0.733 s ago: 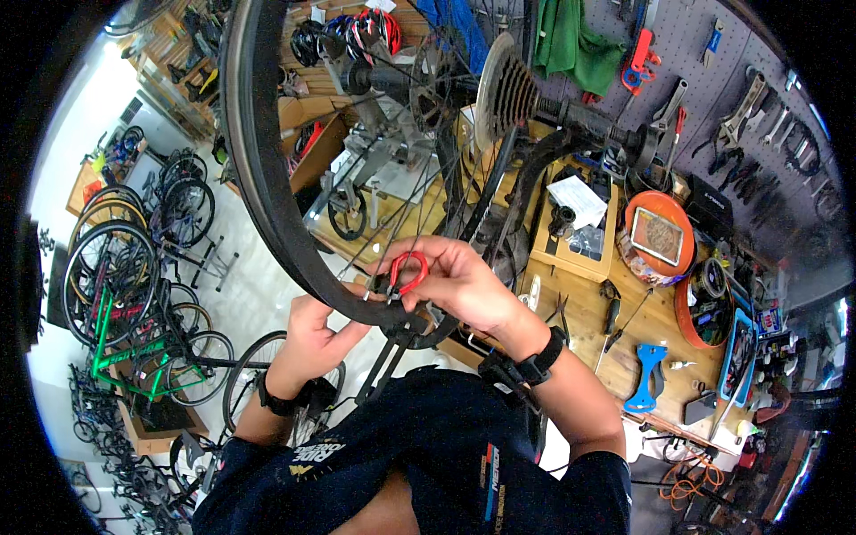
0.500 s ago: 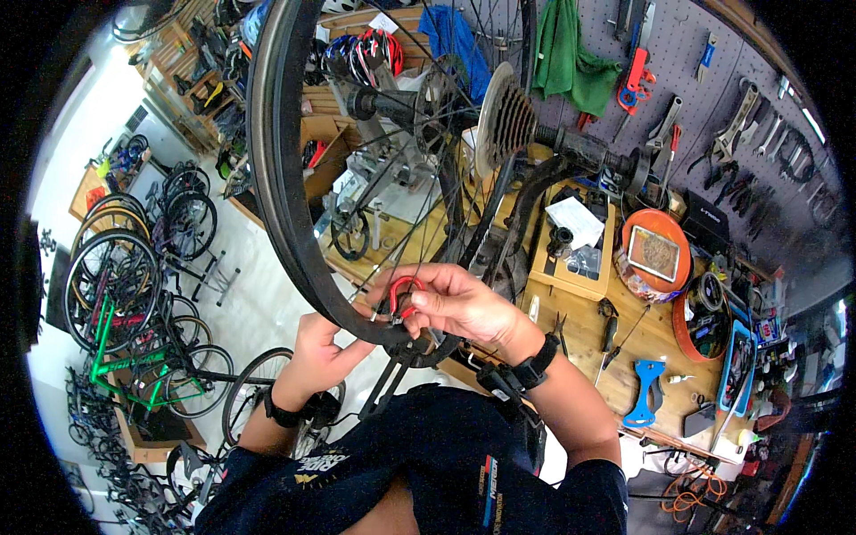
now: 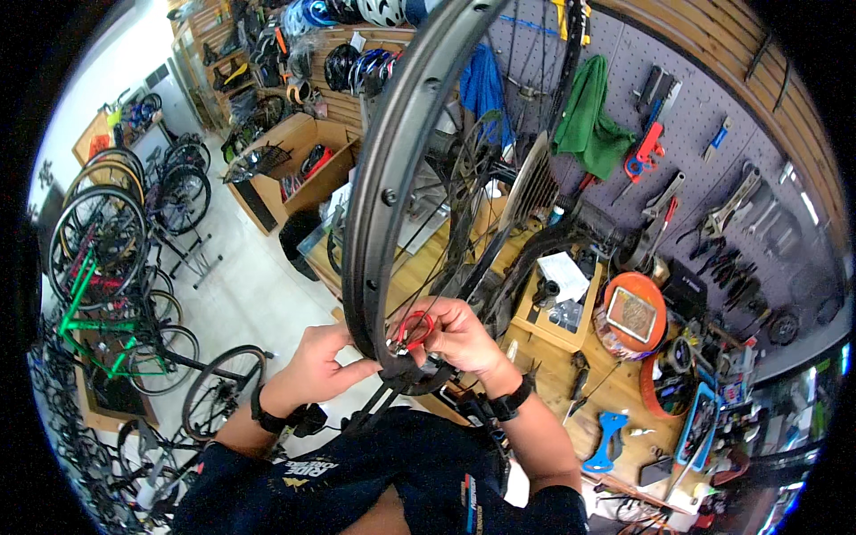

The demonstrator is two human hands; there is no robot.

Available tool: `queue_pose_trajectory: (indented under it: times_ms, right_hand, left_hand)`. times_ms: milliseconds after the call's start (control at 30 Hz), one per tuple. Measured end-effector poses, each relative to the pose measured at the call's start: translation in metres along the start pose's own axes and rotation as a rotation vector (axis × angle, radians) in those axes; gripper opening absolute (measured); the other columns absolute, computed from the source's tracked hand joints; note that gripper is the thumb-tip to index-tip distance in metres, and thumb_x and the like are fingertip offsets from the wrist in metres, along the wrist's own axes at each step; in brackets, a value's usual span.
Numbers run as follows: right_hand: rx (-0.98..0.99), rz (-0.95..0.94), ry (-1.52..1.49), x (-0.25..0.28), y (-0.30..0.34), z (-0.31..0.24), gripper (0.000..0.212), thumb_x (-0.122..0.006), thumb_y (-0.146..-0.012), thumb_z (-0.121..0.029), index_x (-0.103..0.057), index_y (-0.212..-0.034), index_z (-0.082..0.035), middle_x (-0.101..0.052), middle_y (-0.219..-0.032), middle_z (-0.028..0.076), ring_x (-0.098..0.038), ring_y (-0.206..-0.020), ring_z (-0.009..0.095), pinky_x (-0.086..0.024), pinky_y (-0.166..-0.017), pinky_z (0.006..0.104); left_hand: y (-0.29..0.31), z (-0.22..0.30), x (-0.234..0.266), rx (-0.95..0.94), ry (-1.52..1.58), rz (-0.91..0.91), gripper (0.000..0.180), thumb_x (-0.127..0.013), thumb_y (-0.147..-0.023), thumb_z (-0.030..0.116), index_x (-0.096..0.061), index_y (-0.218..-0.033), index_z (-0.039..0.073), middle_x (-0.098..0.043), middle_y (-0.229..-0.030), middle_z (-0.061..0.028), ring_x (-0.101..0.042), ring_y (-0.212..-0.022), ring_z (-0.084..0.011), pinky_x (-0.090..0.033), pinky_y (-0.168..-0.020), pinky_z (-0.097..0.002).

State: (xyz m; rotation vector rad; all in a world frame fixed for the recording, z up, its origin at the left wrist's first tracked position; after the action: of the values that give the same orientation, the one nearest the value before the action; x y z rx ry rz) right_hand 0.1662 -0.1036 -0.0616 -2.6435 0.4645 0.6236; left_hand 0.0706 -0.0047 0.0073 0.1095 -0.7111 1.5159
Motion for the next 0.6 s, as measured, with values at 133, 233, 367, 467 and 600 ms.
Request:
queue_pose_trajectory:
  times_ms: [133,233,367,467,600]
  right_hand:
    - [0.034,0.154,0.046,0.003,0.0,-0.003,0.029,-0.076,-0.085,-0.021,-0.063,-0.089,0.004,-0.066,-0.091,0.014,-0.062,-0.058,0.015,-0.05,-0.054,0.0249]
    - [0.144,0.341,0.19,0.011,0.01,-0.003,0.008,-0.064,-0.086,0.002,-0.06,-0.08,0.004,-0.063,-0.08,0.012,-0.061,-0.056,0.015,-0.049,-0.051,0.0258]
    - [0.121,0.422,0.428,0.001,0.011,-0.015,0.013,-0.068,-0.089,-0.004,-0.06,-0.08,0.0,-0.063,-0.078,0.005,-0.058,-0.06,0.01,-0.046,-0.054,0.0235]
    - [0.05,0.448,0.442,0.0,0.014,-0.01,0.015,-0.07,-0.09,-0.009,-0.06,-0.082,-0.001,-0.061,-0.077,0.001,-0.055,-0.067,0.006,-0.044,-0.059,0.0218]
    - [0.025,0.433,0.442,-0.004,0.007,-0.011,0.014,-0.07,-0.091,-0.011,-0.059,-0.091,-0.002,-0.056,-0.075,-0.003,-0.05,-0.071,0.004,-0.043,-0.064,0.0206]
  left_hand:
    - [0.0,-0.001,0.0,-0.009,0.033,0.004,0.022,-0.076,-0.083,0.013,-0.065,-0.099,0.002,-0.07,-0.081,-0.0101,-0.07,-0.072,-0.0216,-0.054,-0.064,-0.0293]
    - [-0.001,-0.002,-0.001,-0.023,0.003,-0.026,0.022,-0.075,-0.084,0.014,-0.065,-0.099,0.002,-0.069,-0.081,-0.0115,-0.07,-0.074,-0.0255,-0.054,-0.066,-0.031]
    - [0.001,-0.004,-0.003,-0.02,-0.011,-0.033,0.021,-0.074,-0.085,0.015,-0.064,-0.098,0.002,-0.068,-0.08,-0.0122,-0.069,-0.072,-0.0277,-0.053,-0.064,-0.0329]
    - [0.003,-0.006,-0.005,-0.026,-0.039,-0.037,0.021,-0.074,-0.085,0.015,-0.064,-0.098,0.002,-0.068,-0.079,-0.0125,-0.069,-0.072,-0.0282,-0.053,-0.063,-0.0334]
    - [0.003,-0.009,-0.008,-0.019,-0.041,-0.041,0.02,-0.074,-0.085,0.015,-0.064,-0.097,0.002,-0.068,-0.079,-0.0128,-0.069,-0.072,-0.0287,-0.053,-0.064,-0.0337]
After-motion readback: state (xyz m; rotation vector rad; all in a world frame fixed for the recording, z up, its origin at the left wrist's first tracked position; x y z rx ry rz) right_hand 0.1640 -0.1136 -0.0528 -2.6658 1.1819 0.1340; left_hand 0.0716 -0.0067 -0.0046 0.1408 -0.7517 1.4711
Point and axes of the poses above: each hand's wrist, its own y-axis away from the middle knuckle, its own x-axis out of the back of the hand, z = x × y, the point moved 9 cm from there along -y, towards the middle knuckle
